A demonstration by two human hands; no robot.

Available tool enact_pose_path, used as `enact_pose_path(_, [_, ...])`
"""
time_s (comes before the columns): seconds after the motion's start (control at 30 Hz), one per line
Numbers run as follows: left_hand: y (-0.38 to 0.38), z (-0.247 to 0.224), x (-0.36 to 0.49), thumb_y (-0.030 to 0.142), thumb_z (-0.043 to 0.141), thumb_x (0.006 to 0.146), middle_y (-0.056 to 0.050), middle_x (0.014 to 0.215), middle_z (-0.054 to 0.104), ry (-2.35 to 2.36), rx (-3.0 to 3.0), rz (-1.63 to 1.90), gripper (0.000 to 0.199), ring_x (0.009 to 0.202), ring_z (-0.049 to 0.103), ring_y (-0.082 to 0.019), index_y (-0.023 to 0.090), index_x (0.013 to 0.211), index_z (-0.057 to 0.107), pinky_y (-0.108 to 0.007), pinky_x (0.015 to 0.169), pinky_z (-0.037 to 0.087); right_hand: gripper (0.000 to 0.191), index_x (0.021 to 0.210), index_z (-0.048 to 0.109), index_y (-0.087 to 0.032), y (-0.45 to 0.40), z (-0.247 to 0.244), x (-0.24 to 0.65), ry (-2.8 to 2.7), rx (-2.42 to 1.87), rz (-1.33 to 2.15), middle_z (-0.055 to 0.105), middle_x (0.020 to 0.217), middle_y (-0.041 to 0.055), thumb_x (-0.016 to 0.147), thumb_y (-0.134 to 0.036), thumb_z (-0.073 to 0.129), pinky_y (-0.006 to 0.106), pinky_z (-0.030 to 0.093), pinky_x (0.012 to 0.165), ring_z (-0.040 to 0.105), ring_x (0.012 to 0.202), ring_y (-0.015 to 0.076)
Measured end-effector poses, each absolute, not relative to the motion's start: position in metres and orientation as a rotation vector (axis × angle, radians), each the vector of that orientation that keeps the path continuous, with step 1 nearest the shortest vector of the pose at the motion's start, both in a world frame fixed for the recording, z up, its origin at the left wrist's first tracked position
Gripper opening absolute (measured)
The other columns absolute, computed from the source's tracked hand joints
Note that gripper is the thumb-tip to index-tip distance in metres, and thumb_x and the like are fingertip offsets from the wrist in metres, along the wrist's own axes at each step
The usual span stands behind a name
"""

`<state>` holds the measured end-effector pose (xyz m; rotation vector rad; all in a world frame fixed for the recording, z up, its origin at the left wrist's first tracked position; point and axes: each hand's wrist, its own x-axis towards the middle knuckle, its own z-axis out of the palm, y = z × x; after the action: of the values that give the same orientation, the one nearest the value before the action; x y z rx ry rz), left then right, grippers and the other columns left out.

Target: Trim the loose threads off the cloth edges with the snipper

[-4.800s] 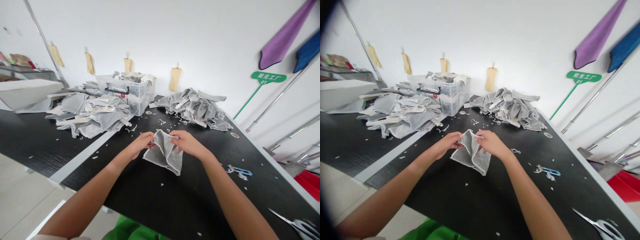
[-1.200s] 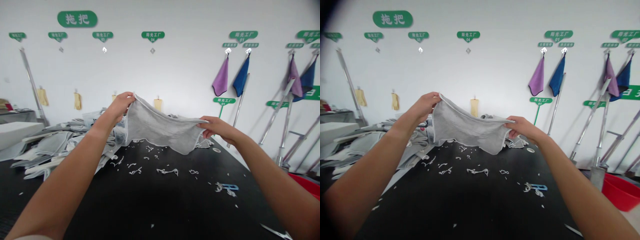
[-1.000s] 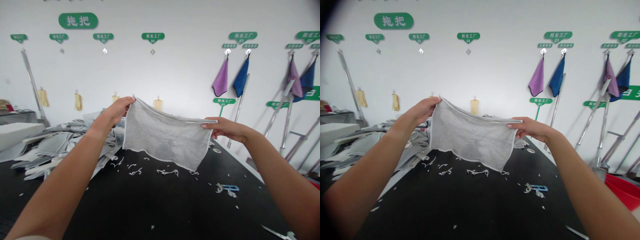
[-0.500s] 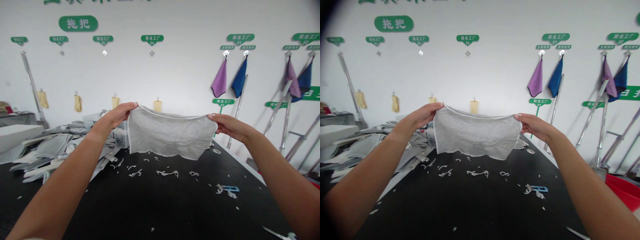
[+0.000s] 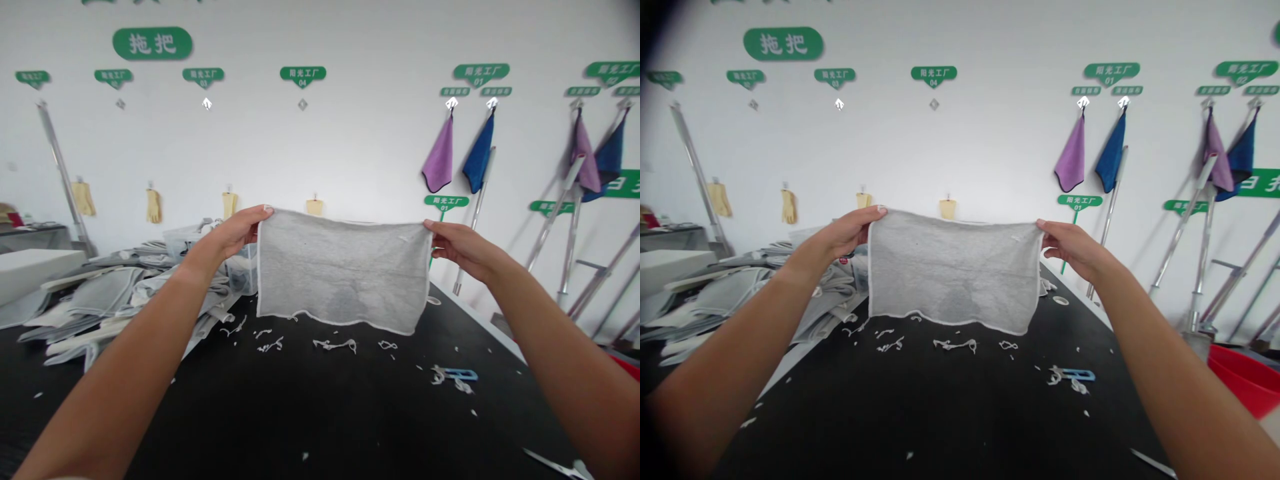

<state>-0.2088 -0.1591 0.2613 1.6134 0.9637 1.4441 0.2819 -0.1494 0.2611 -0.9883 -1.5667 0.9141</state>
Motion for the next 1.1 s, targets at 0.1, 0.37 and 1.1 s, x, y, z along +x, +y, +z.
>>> enact_pose_path(0.1, [-0.154,0.259,-0.212,0.049,0.079,0.077,-0.007,0.092,0.072,0.972,1.570,1.461,0.042,0.077,0.066,-0.019,0.016,0.099,0.068,-0.028,0.068,0.055,0.026,0.092,0.075,-0.018,-0.150,0.260,0.284,-1.611,-0.982,0.913,0.070,0.091,0.0064,0.088,-0.044,0.079,0.018,0.055,0.059,0.064,0.079,0.0146])
enact_pose_path(0.37, [-0.149,0.255,-0.221,0.054,0.075,0.079,-0.005,0.081,0.067,1.072,1.543,1.524,0.042,0.071,0.062,-0.017,0.015,0.093,0.066,-0.030,0.065,0.055,0.032,0.097,0.077,-0.020,-0.156,0.257,0.279,-1.632,-1.033,0.797,0.071,0.099,0.0069,0.083,-0.047,0.083,0.018,0.056,0.063,0.067,0.087,0.0159])
enact_pose_path(1.1, [-0.171,0.265,-0.205,0.055,0.076,0.077,-0.008,0.087,0.070,1.146,1.741,1.551,0.042,0.075,0.067,-0.018,0.016,0.093,0.071,-0.029,0.065,0.055,0.008,0.089,0.074,-0.019,-0.148,0.260,0.280,-1.372,-1.005,0.627,0.069,0.085,0.0047,0.089,-0.027,0.074,0.017,0.053,0.052,0.063,0.069,0.0118])
